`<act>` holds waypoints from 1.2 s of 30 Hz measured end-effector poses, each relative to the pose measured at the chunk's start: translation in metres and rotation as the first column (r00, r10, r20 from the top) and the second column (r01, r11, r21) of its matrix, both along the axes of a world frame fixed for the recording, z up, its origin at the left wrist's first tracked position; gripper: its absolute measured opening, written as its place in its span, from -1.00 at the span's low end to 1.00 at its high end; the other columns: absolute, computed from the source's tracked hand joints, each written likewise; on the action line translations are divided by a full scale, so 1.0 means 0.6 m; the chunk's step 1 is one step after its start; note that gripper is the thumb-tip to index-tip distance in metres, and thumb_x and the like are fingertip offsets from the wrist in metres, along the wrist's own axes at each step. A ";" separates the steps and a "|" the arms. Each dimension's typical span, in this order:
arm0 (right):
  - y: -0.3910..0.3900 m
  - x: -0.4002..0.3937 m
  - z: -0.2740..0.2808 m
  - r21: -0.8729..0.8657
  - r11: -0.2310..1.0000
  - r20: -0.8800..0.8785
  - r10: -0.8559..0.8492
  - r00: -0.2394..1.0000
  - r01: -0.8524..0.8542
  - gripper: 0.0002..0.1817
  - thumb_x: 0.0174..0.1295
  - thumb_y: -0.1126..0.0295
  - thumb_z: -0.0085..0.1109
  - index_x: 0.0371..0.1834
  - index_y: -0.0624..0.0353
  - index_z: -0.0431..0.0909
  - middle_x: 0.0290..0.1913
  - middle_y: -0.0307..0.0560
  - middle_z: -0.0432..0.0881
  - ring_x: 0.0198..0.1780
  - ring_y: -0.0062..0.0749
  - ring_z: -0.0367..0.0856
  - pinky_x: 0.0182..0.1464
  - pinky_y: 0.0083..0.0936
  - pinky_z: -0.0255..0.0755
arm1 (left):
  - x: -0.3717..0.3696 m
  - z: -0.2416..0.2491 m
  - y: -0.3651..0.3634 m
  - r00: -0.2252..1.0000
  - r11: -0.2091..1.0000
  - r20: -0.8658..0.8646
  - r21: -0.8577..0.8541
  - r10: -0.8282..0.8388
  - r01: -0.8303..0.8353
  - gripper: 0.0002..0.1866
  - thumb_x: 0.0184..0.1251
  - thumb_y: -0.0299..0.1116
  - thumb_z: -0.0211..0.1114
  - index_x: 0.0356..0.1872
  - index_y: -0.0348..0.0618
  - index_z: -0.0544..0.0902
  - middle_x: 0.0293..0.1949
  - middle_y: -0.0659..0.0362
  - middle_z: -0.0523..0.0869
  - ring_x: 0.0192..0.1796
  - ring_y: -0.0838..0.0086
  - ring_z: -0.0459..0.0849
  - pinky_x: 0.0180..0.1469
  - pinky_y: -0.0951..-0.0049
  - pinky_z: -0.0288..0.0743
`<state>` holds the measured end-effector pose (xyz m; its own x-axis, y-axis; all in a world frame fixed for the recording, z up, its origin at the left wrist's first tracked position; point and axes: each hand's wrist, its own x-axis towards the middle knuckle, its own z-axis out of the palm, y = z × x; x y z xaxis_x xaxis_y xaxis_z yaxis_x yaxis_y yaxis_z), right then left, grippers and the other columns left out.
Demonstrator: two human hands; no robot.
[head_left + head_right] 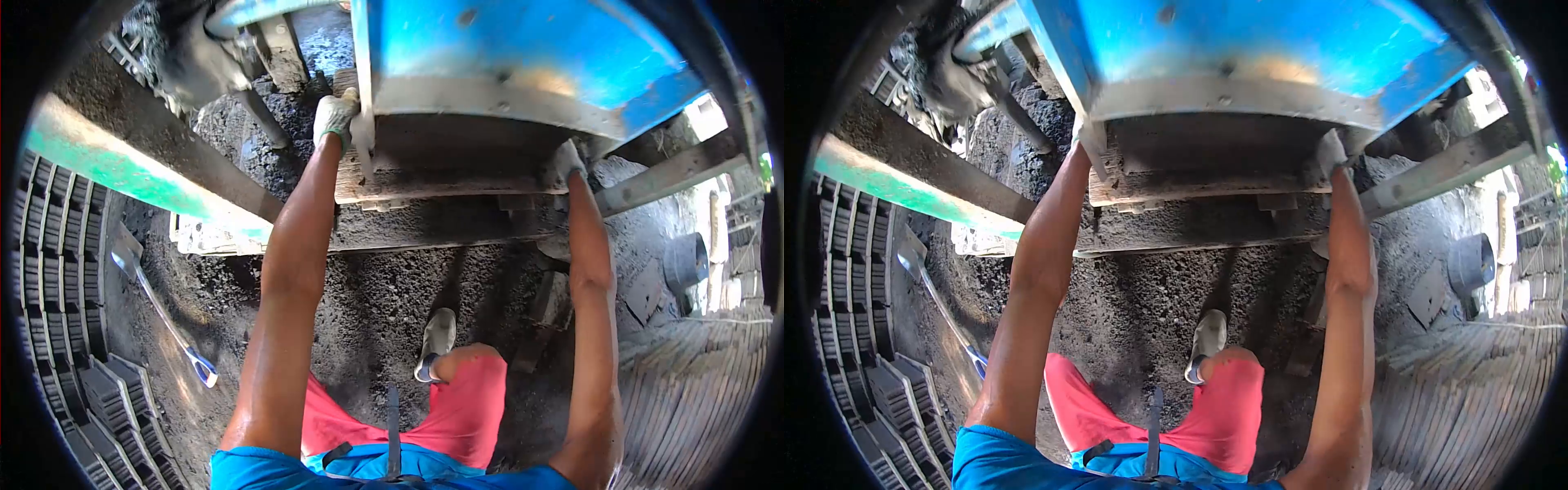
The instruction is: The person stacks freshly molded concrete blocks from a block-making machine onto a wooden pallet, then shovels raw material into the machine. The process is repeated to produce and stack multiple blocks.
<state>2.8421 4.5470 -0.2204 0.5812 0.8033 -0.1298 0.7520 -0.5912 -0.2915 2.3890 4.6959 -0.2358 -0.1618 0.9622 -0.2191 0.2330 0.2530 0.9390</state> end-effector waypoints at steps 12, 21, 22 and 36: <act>-0.152 -0.056 0.043 0.304 0.950 -0.132 0.113 0.985 -0.068 -0.56 0.30 0.13 0.21 -0.03 0.36 0.60 -0.28 -0.08 0.69 -0.22 -0.27 0.62 -0.02 -0.33 0.45 | -0.081 -0.074 -0.141 0.858 0.844 -0.506 0.422 -0.084 0.331 -0.49 0.38 0.02 0.15 -0.11 -0.35 0.68 -0.09 -0.38 0.66 -0.01 -0.15 0.68 -0.06 0.04 0.58; -0.620 -0.135 0.066 0.119 0.979 -0.460 -0.093 0.883 0.165 -0.61 0.30 0.25 0.23 0.03 0.37 0.59 -0.28 -0.15 0.69 -0.24 -0.38 0.60 -0.02 -0.38 0.46 | -0.168 0.072 -0.564 0.937 0.955 0.314 -0.291 0.154 -0.059 -0.60 0.36 -0.09 0.37 -0.32 -0.34 0.73 -0.44 0.36 0.65 -0.41 0.67 0.46 -0.34 0.52 0.38; -0.664 -0.162 0.076 0.090 0.979 -0.478 -0.117 0.871 0.181 -0.61 0.30 0.25 0.23 0.02 0.37 0.59 -0.28 -0.16 0.68 -0.25 -0.39 0.60 -0.03 -0.39 0.46 | -0.202 -0.008 -0.617 0.908 0.925 0.358 -0.372 0.216 -0.073 -0.65 0.33 -0.13 0.40 -0.31 -0.30 0.73 -0.45 0.38 0.63 -0.40 0.71 0.43 -0.35 0.54 0.35; -0.907 -0.829 0.485 -0.103 0.675 -0.658 0.504 0.559 -0.730 -0.68 0.28 0.26 0.24 -0.13 0.36 0.61 -0.36 -0.18 0.65 -0.31 -0.45 0.54 -0.14 -0.40 0.43 | -0.750 0.673 -1.562 0.505 0.567 0.285 -0.574 0.814 -0.590 -0.58 0.30 -0.15 0.38 -0.01 -0.31 0.66 -0.15 0.21 0.73 -0.13 0.58 0.63 -0.04 0.44 0.54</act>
<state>2.3449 4.0025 0.0706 -0.3128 0.7657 -0.5620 0.7377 -0.1768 -0.6516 1.9391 3.7589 0.1681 -0.5118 0.3873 -0.7669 -0.6226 0.4479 0.6417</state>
